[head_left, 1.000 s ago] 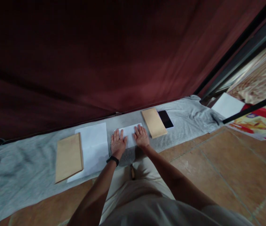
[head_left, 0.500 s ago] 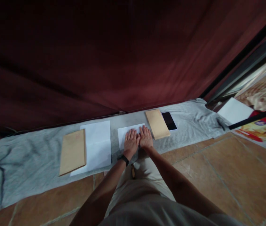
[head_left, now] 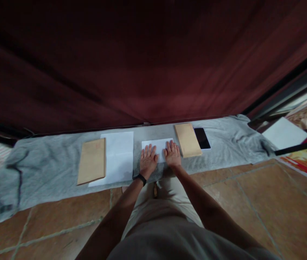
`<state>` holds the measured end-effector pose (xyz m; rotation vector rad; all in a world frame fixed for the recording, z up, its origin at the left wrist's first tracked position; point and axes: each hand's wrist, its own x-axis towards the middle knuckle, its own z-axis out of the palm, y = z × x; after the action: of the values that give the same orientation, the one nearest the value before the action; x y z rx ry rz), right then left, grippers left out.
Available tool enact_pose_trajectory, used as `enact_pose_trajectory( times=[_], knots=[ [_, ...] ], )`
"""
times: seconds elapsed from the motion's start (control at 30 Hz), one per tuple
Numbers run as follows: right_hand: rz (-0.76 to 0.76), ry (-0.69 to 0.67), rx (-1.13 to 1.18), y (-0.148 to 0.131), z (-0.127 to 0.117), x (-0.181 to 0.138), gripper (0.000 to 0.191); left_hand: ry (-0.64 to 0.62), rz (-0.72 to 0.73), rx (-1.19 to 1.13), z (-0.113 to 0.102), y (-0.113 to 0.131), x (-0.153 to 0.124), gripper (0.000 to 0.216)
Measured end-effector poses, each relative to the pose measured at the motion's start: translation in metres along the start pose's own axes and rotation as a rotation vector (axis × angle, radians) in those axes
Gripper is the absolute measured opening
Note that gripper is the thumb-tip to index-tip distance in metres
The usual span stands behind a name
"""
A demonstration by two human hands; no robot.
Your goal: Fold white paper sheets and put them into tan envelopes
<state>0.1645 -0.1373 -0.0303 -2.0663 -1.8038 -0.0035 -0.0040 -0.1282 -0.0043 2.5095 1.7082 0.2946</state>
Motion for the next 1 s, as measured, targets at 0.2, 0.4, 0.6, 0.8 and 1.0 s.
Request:
enact_pose_trajectory(
  times=[0.2,0.4,0.6,0.8,1.0],
  knots=[
    [-0.025,-0.016,0.007,-0.008,-0.01,-0.004,0.056,-0.018,-0.008,0.001,-0.002,-0.001,-0.001,0.056],
    [-0.25,-0.153,0.039,-0.018,-0.022,-0.034,0.047,-0.012,0.002,-0.004,-0.001,-0.001,-0.001,0.056],
    [-0.335,-0.185,0.086,-0.003,-0.038,-0.051,0.046,-0.019,0.002,-0.004,-0.001,-0.003,-0.001,0.058],
    [-0.323,-0.208,0.117,0.0,-0.043,-0.055,0.043,-0.068,0.114,-0.034,-0.002,0.009,0.013,0.056],
    [-0.309,-0.201,0.138,-0.002,-0.044,-0.053,0.041,-0.106,0.175,-0.048,0.001,0.012,0.034,0.057]
  ],
)
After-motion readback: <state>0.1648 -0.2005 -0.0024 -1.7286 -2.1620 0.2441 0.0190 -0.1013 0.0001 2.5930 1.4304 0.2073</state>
